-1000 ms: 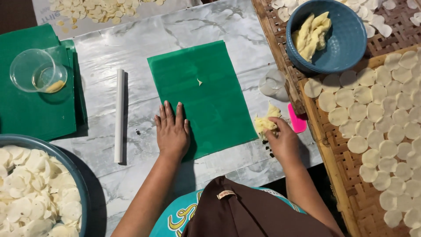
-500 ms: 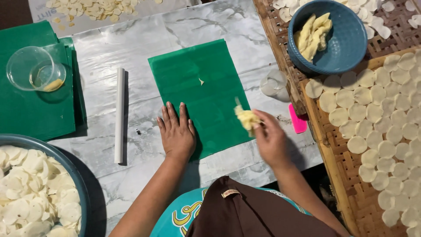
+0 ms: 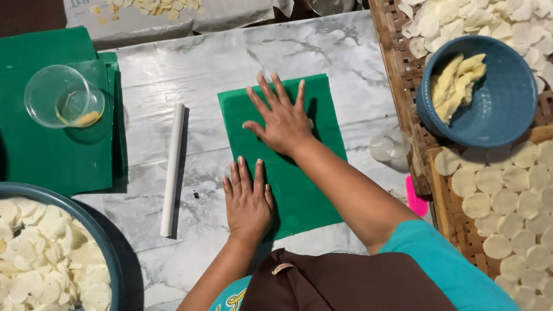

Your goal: Roll out pieces of dough on a plastic sheet using a rolling pin to create thin circles for crackers.

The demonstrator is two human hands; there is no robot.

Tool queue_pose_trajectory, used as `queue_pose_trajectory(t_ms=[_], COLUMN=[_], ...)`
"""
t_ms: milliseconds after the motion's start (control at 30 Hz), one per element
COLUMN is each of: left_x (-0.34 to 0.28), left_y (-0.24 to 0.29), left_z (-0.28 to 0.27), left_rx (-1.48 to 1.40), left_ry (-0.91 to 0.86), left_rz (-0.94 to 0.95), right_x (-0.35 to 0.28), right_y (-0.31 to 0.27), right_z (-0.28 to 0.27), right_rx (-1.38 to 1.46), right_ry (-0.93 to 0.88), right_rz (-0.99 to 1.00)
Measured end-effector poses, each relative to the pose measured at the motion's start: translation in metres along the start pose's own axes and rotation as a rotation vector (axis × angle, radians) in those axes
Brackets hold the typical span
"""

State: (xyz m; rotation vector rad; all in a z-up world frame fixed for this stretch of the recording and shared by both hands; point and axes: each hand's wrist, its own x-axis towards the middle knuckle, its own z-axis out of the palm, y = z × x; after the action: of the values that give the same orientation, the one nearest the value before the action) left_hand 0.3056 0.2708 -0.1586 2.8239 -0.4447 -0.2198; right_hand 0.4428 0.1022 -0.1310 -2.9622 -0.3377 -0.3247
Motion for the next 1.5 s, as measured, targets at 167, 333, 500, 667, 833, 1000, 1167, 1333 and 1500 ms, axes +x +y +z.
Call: queue_pose_trajectory(t_ms=[167,333,500,667,833,1000,1167,1333,1500], left_x=[0.001,-0.001,-0.001,0.001,-0.002,-0.001,-0.001,-0.007,-0.005], left_y=[-0.004,-0.001,-0.001,0.002,0.003,0.004,0.004,0.005,0.001], left_z=[0.01,-0.002,0.0,-0.006,-0.007,-0.006,-0.009,-0.006,-0.005], left_rx=[0.112,-0.021,-0.004,-0.018,0.009,0.003,-0.017,-0.032,-0.017], left_ry=[0.233,0.008,-0.013,-0.035,-0.047,-0.051,-0.042,-0.03,0.02], left_rz=[0.06,-0.002,-0.017,-0.025,-0.027,-0.041,-0.027,-0.034,-0.003], right_x=[0.025,-0.057,-0.175,-0.221,-0.154,-0.06,-0.118,-0.189,-0.139], right_y=[0.001,-0.012,-0.028,-0.038,-0.018,0.004,-0.012,0.008,0.032], right_z=[0.006,-0.008,-0.043,-0.065,-0.031,-0.013,-0.032,-0.026,-0.055], right_rx=[-0.021,0.016,-0.01,0.014,-0.035,0.05,0.08,0.051,0.196], right_ry=[-0.006,0.037,-0.092,-0.171,-0.146,-0.162,-0.123,-0.204,-0.085], right_rz=[0.236,0.162,0.025,0.027,0.054,0.339,0.188,0.03,-0.194])
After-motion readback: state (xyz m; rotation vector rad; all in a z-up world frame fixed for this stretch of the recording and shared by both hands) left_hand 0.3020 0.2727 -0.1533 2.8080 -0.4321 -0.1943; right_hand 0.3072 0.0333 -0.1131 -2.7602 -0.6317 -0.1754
